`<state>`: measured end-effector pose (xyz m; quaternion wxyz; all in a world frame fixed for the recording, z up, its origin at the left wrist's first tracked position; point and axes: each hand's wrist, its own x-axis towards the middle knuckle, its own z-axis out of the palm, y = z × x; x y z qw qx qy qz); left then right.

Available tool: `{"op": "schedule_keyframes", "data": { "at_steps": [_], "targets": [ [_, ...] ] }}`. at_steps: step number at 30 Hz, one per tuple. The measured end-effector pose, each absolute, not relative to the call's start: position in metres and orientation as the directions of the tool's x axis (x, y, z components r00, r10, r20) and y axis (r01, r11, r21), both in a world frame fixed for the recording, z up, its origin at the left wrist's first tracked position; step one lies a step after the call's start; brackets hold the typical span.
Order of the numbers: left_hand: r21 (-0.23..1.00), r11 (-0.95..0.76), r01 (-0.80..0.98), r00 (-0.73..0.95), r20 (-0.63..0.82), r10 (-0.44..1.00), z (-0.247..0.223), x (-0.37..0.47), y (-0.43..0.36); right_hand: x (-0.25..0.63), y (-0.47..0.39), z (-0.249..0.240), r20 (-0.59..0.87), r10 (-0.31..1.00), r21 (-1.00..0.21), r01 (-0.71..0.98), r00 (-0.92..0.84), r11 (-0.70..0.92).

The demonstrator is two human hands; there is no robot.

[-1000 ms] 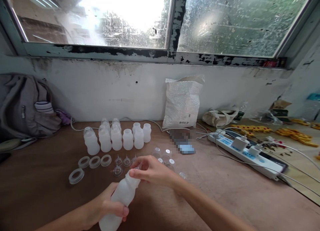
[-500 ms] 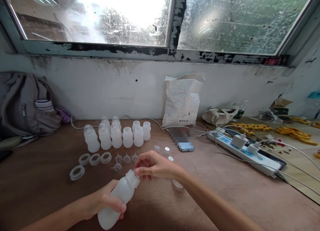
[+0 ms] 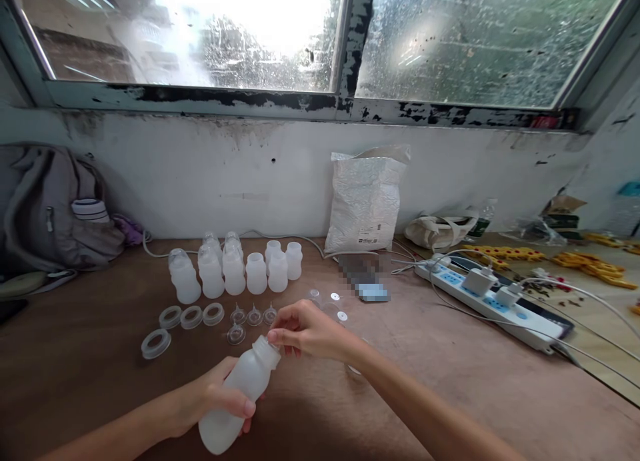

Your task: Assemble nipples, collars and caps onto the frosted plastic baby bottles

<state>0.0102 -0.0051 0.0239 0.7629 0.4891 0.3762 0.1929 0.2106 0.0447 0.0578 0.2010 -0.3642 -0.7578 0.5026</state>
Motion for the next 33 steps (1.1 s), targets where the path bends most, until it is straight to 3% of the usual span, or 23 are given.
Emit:
{"op": "schedule_keyframes", "data": {
  "at_steps": [3, 5, 9, 12, 15, 17, 21, 23, 26, 29, 31, 33],
  "targets": [
    [0.901, 0.427, 0.078, 0.624, -0.378, 0.684, 0.024, 0.011, -0.006, 0.208, 0.044, 0.055, -0.032, 0.789, -0.904, 0.355, -0.614, 0.24],
    [0.897, 0.439, 0.048, 0.631, -0.368, 0.683, 0.023, 0.01, -0.006, 0.207, 0.042, 0.057, -0.009, 0.777, -0.94, 0.27, -0.63, 0.209],
    [0.854, 0.518, -0.057, 0.72, -0.324, 0.613, 0.017, 0.008, -0.01, 0.199, 0.034, 0.059, -0.027, 0.666, -0.999, -0.004, -0.746, -0.044],
    [0.862, 0.504, -0.055, 0.711, -0.321, 0.626, 0.013, 0.012, -0.013, 0.189, 0.026, 0.051, -0.067, 0.687, -0.986, -0.057, -0.723, -0.156],
    [0.957, 0.292, -0.006, 0.542, -0.242, 0.805, 0.014, 0.018, -0.016, 0.18, 0.021, 0.04, -0.036, 0.819, -0.991, -0.083, -0.573, -0.102],
    [0.978, 0.207, 0.025, 0.494, -0.193, 0.848, 0.018, 0.021, -0.017, 0.176, 0.019, 0.036, 0.006, 0.848, -0.989, -0.126, -0.53, -0.071],
    [0.885, 0.465, -0.006, 0.7, -0.329, 0.634, 0.027, 0.022, -0.023, 0.171, 0.011, 0.038, 0.022, 0.744, -0.957, -0.229, -0.668, -0.177],
    [0.881, 0.471, -0.047, 0.722, -0.296, 0.625, 0.025, 0.023, -0.024, 0.166, 0.005, 0.042, 0.015, 0.727, -0.952, -0.232, -0.687, -0.199],
    [0.988, 0.155, -0.022, 0.519, -0.121, 0.846, 0.017, 0.026, -0.017, 0.155, 0.001, 0.048, 0.048, 0.865, -0.978, -0.197, -0.5, -0.06],
    [0.987, -0.083, 0.135, 0.32, 0.036, 0.947, 0.015, 0.027, -0.005, 0.146, 0.007, 0.055, 0.088, 0.95, -0.992, -0.113, -0.3, 0.057],
    [0.996, -0.048, 0.073, 0.301, 0.023, 0.953, 0.023, 0.026, -0.001, 0.145, 0.015, 0.062, 0.09, 0.947, -0.991, -0.125, -0.309, 0.054],
    [0.986, 0.136, -0.096, 0.436, -0.081, 0.896, 0.034, 0.023, -0.002, 0.146, 0.023, 0.07, 0.085, 0.903, -0.98, -0.2, -0.422, -0.002]
  ]
}}
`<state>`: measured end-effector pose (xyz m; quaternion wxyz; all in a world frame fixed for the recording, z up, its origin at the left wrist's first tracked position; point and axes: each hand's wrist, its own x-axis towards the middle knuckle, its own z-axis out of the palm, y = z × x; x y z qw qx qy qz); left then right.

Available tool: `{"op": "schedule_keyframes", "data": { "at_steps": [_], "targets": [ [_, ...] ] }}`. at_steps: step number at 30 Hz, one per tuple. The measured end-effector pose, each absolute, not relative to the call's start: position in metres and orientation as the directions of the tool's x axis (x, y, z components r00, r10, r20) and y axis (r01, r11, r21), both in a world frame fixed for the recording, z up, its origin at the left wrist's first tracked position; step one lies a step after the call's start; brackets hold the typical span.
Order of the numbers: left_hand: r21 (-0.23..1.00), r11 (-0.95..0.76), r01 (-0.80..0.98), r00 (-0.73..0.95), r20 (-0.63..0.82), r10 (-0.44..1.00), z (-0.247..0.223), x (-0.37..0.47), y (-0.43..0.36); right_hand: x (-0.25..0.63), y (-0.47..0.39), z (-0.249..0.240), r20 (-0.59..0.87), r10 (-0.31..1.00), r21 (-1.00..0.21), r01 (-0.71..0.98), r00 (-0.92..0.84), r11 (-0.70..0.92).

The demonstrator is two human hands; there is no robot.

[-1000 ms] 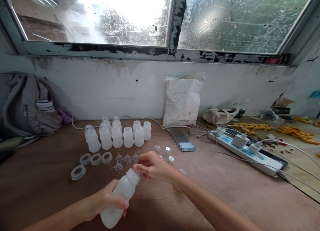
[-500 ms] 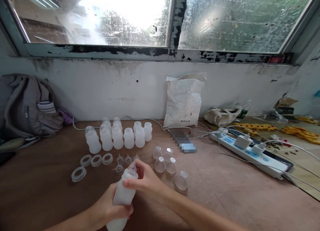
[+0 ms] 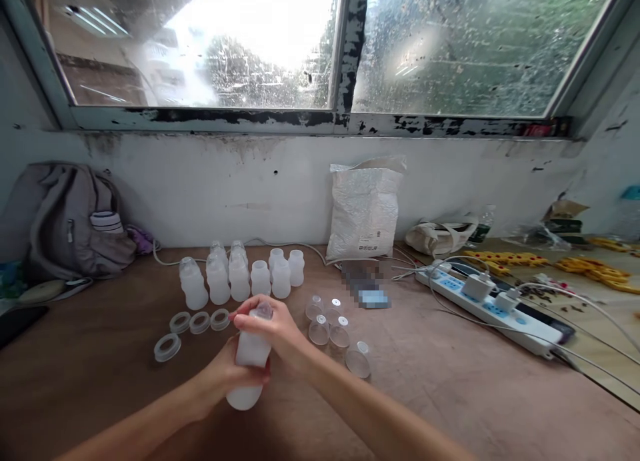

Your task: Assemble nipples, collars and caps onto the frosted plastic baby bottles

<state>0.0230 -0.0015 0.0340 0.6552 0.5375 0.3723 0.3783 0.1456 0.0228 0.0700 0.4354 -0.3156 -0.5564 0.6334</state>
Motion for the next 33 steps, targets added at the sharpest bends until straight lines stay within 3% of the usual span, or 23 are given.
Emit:
{"op": "schedule_keyframes", "data": {
  "at_steps": [2, 4, 8, 12, 16, 19, 21, 23, 26, 30, 33],
  "targets": [
    [0.916, 0.343, -0.207, 0.626, -0.145, 0.766, 0.045, 0.02, -0.005, 0.147, 0.028, 0.077, 0.079, 0.838, -0.964, -0.254, -0.539, -0.073],
    [0.909, 0.355, -0.218, 0.674, -0.123, 0.729, 0.051, 0.02, -0.008, 0.147, 0.03, 0.081, 0.062, 0.819, -0.965, -0.243, -0.571, -0.095],
    [0.995, 0.067, -0.075, 0.484, -0.023, 0.875, 0.05, 0.029, -0.005, 0.142, 0.025, 0.079, 0.131, 0.91, -0.977, -0.207, -0.393, 0.051],
    [0.983, -0.16, 0.089, 0.231, 0.136, 0.963, 0.038, 0.034, 0.004, 0.137, 0.019, 0.071, 0.289, 0.927, -0.955, -0.143, -0.239, 0.261],
    [0.938, -0.268, 0.219, 0.076, 0.257, 0.963, 0.025, 0.028, 0.003, 0.148, 0.013, 0.07, 0.36, 0.885, -0.896, 0.155, -0.296, 0.416],
    [0.926, -0.298, 0.231, 0.094, 0.284, 0.954, 0.017, 0.019, -0.005, 0.18, 0.011, 0.075, 0.391, 0.844, -0.744, 0.414, -0.366, 0.524],
    [0.928, -0.305, 0.214, 0.118, 0.285, 0.951, 0.015, 0.014, -0.011, 0.212, 0.011, 0.077, 0.34, 0.865, -0.619, 0.605, -0.369, 0.501],
    [0.94, -0.289, 0.182, 0.143, 0.266, 0.953, 0.014, 0.009, -0.017, 0.246, 0.011, 0.075, 0.216, 0.928, -0.461, 0.806, -0.304, 0.371],
    [0.98, -0.186, 0.074, 0.194, 0.169, 0.966, 0.014, 0.004, -0.021, 0.286, 0.008, 0.065, 0.06, 0.971, -0.369, 0.898, -0.232, 0.238],
    [0.997, -0.066, -0.029, 0.292, 0.072, 0.954, 0.016, 0.001, -0.021, 0.296, 0.003, 0.052, 0.048, 0.966, -0.409, 0.878, -0.253, 0.25],
    [0.998, -0.061, -0.014, 0.369, 0.062, 0.927, 0.019, -0.002, -0.02, 0.278, 0.005, 0.054, 0.211, 0.933, -0.659, 0.663, -0.292, 0.356]
  ]
}}
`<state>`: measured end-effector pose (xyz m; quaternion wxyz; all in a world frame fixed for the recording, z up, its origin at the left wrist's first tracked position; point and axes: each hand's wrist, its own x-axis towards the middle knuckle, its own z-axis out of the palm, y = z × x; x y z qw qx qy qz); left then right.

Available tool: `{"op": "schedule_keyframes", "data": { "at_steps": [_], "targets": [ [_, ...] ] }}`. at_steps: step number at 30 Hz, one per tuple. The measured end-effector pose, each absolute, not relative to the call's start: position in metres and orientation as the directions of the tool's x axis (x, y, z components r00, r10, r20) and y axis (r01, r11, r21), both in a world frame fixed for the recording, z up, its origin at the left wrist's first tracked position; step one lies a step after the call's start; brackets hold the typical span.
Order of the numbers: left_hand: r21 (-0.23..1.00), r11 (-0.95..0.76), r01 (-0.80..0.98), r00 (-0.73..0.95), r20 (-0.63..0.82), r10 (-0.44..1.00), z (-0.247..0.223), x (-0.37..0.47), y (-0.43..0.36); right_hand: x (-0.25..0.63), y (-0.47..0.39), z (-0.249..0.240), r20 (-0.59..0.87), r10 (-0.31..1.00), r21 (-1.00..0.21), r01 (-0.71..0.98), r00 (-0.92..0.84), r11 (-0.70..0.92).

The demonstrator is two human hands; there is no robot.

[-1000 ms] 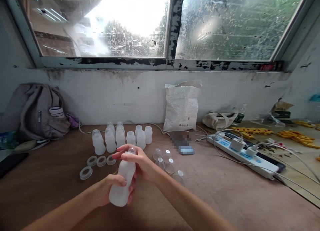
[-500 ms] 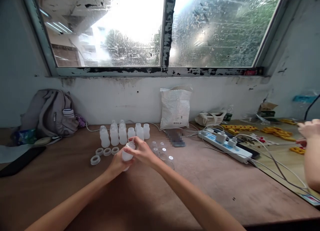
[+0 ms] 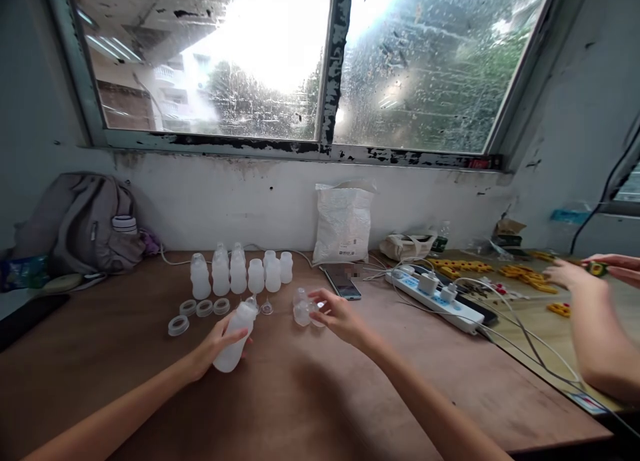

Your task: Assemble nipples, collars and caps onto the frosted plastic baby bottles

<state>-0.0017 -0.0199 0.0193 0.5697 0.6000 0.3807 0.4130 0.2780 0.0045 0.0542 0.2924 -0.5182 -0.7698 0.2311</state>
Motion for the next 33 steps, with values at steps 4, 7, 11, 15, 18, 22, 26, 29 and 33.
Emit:
{"op": "schedule_keyframes", "data": {
  "at_steps": [4, 7, 11, 15, 18, 22, 26, 29, 33],
  "targets": [
    [0.961, -0.212, 0.177, 0.453, 0.112, 0.885, 0.024, -0.008, -0.014, 0.244, 0.008, 0.061, 0.357, 0.898, -0.834, 0.347, -0.256, 0.43],
    [0.915, -0.275, 0.295, 0.441, 0.125, 0.889, 0.023, -0.014, -0.007, 0.225, 0.011, 0.055, 0.336, 0.897, -0.875, 0.256, -0.286, 0.41],
    [0.882, -0.296, 0.368, 0.387, 0.144, 0.911, 0.018, -0.018, -0.003, 0.211, 0.014, 0.038, 0.283, 0.887, -0.888, 0.249, -0.364, 0.386],
    [0.862, -0.33, 0.384, 0.294, 0.225, 0.929, 0.013, -0.02, -0.003, 0.205, 0.014, 0.024, 0.292, 0.88, -0.879, 0.258, -0.374, 0.401],
    [0.84, -0.337, 0.425, 0.294, 0.224, 0.929, 0.012, -0.02, -0.001, 0.204, 0.013, 0.018, 0.264, 0.879, -0.864, 0.309, -0.397, 0.399],
    [0.794, -0.372, 0.48, 0.327, 0.232, 0.916, 0.01, -0.019, 0.0, 0.205, 0.011, 0.009, 0.221, 0.875, -0.869, 0.32, -0.431, 0.377],
    [0.781, -0.353, 0.515, 0.279, 0.236, 0.931, 0.004, -0.018, -0.001, 0.204, 0.013, -0.002, 0.147, 0.883, -0.923, 0.258, -0.446, 0.284],
    [0.802, -0.271, 0.532, 0.235, 0.168, 0.957, 0.002, -0.019, -0.001, 0.203, 0.017, -0.006, 0.083, 0.912, -0.928, 0.302, -0.402, 0.218],
    [0.811, -0.262, 0.524, 0.256, 0.143, 0.956, 0.004, -0.02, -0.001, 0.204, 0.018, -0.004, -0.016, 0.917, -0.945, 0.306, -0.398, 0.116]
  ]
}}
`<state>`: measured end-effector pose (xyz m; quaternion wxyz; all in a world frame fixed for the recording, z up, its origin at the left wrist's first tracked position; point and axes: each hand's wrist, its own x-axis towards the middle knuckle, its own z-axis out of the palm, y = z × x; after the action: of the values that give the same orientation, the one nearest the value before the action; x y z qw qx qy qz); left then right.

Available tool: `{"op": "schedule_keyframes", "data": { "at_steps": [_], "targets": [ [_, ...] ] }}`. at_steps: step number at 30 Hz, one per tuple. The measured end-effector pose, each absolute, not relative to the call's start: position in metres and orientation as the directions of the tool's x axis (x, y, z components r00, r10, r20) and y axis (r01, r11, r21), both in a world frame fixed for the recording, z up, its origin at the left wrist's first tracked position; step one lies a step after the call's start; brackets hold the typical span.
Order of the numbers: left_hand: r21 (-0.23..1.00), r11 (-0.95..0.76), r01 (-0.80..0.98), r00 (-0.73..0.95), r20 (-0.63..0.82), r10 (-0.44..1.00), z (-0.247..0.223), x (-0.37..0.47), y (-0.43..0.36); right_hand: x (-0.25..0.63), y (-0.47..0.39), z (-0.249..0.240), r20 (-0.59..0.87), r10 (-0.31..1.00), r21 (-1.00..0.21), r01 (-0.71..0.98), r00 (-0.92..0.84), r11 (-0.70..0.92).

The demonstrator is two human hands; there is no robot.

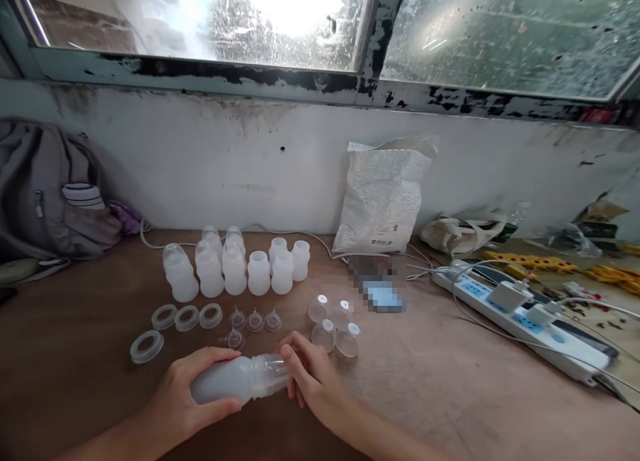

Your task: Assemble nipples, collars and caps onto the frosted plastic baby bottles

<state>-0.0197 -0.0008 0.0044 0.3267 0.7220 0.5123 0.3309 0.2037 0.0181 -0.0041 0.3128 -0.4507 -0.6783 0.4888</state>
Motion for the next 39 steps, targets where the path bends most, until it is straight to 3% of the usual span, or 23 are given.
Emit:
{"op": "schedule_keyframes", "data": {
  "at_steps": [5, 12, 21, 39],
  "targets": [
    [0.885, -0.126, 0.448, 0.256, 0.008, 0.967, 0.015, -0.021, 0.001, 0.206, 0.015, 0.006, 0.09, 0.868, -0.89, 0.352, -0.489, 0.29],
    [0.909, -0.082, 0.41, 0.308, -0.053, 0.95, 0.021, -0.02, 0.001, 0.203, 0.016, 0.001, 0.204, 0.876, -0.748, 0.508, -0.437, 0.428],
    [0.874, -0.19, 0.448, 0.307, 0.049, 0.95, 0.011, -0.021, -0.001, 0.206, 0.008, 0.004, 0.193, 0.857, -0.783, 0.451, -0.478, 0.429],
    [0.773, -0.381, 0.507, 0.341, 0.226, 0.913, 0.01, -0.023, -0.01, 0.205, -0.002, 0.01, 0.166, 0.809, -0.689, 0.52, -0.564, 0.504]
  ]
}}
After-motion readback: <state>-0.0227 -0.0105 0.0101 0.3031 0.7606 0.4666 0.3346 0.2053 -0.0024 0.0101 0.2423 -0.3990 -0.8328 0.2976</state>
